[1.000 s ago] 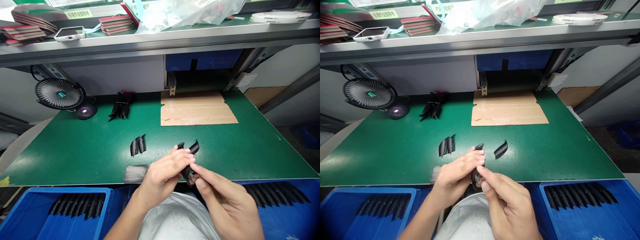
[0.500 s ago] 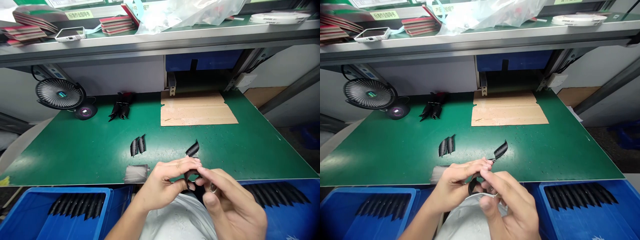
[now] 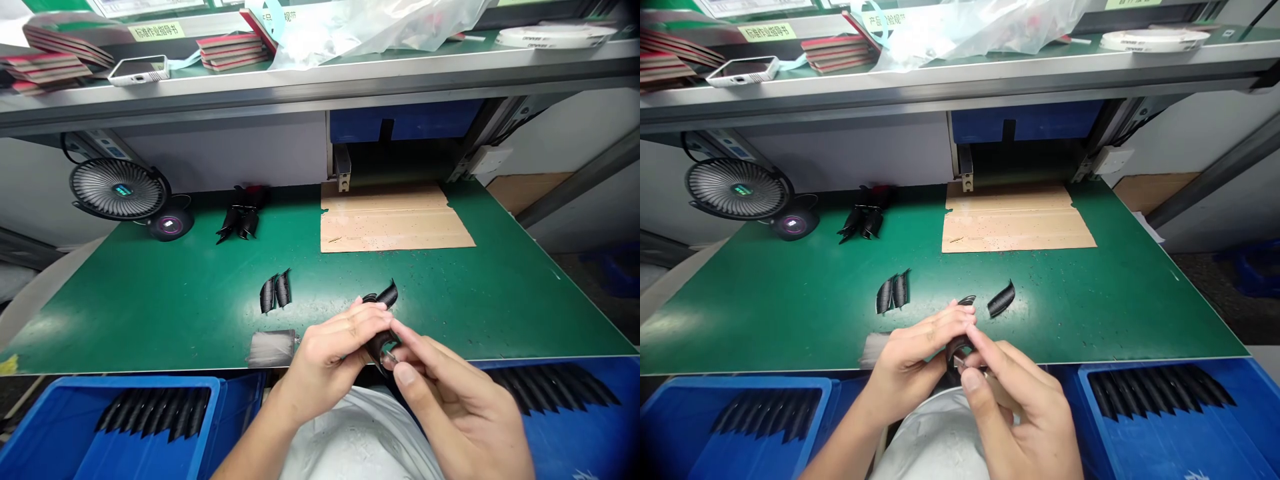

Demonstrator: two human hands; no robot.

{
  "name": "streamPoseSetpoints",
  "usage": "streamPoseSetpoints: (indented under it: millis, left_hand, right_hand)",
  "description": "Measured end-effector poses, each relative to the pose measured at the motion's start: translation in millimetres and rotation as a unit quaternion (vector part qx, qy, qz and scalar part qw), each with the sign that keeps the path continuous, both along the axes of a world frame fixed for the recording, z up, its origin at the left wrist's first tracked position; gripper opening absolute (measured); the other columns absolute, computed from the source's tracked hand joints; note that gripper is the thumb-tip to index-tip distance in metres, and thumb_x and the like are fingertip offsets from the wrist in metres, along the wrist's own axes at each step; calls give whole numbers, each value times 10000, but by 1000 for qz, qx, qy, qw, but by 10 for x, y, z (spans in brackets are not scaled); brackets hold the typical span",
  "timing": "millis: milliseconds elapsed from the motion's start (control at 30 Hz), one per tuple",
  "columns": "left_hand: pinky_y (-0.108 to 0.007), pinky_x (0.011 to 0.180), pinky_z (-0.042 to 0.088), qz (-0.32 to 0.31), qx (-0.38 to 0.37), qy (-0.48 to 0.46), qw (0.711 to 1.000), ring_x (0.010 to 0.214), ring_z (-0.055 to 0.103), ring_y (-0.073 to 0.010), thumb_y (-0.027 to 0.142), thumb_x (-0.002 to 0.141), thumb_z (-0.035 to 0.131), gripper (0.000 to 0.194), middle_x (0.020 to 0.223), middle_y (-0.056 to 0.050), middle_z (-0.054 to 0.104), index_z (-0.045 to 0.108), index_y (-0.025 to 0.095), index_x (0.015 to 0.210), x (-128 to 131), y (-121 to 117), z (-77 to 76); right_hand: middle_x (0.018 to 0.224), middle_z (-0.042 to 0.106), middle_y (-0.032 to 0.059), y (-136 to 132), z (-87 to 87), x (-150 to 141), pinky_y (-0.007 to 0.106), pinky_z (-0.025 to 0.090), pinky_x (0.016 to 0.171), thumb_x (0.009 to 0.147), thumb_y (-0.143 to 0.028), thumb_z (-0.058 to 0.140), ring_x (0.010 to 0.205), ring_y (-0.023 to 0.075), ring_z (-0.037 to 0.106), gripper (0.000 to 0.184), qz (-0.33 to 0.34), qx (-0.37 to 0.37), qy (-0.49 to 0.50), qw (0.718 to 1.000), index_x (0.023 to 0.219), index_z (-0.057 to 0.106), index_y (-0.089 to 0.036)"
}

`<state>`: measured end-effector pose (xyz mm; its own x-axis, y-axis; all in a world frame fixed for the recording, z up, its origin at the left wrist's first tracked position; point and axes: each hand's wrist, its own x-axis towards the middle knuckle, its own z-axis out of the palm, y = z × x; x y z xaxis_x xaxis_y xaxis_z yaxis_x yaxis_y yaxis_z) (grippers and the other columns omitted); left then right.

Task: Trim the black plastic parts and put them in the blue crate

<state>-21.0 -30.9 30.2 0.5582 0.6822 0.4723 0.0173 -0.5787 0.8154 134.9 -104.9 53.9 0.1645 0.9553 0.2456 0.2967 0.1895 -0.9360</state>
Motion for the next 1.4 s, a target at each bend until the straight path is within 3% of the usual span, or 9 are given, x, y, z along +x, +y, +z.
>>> streamPoseSetpoints:
  millis: [433, 1100, 1233, 1400]
  left_hand:
    - [-479, 1074, 390, 32, 44, 6, 999, 1179, 542, -207, -28, 843, 463, 496, 1201, -68, 630, 531, 220, 1267, -3, 4, -5]
    - [-490, 1090, 353, 48, 108, 46, 992, 1195, 525, -211, -17, 863, 427, 463, 1188, -95, 630, 509, 176, 1276, -33, 34, 60]
    - [-482, 1084, 369, 39, 78, 25, 996, 1187, 532, -205, -22, 857, 440, 479, 1191, -78, 634, 520, 199, 1275, -24, 22, 56]
    - [-441, 1067, 405, -16, -55, -13, 998, 1155, 563, -207, 30, 839, 544, 462, 1177, -56, 649, 551, 232, 1255, -14, -10, 32]
  right_hand:
    - [1112, 674, 33, 11, -90, 58, 223, 591, 754, 851, -144, 608, 915, 175, 673, 365, 42, -16, 13, 999, 1190, 615, -280]
    - [1049, 693, 44, 74, -12, 63, 235, 599, 682, 849, -150, 599, 853, 189, 684, 350, 46, 10, 3, 999, 1178, 634, -263]
    - [998, 690, 36, 69, -22, 62, 223, 580, 676, 858, -124, 576, 813, 161, 671, 350, 43, 33, -26, 998, 1176, 631, -260]
    - [897, 663, 61, 37, -59, 37, 249, 552, 587, 840, -248, 660, 715, 163, 645, 399, 86, 153, -107, 979, 1232, 594, -210]
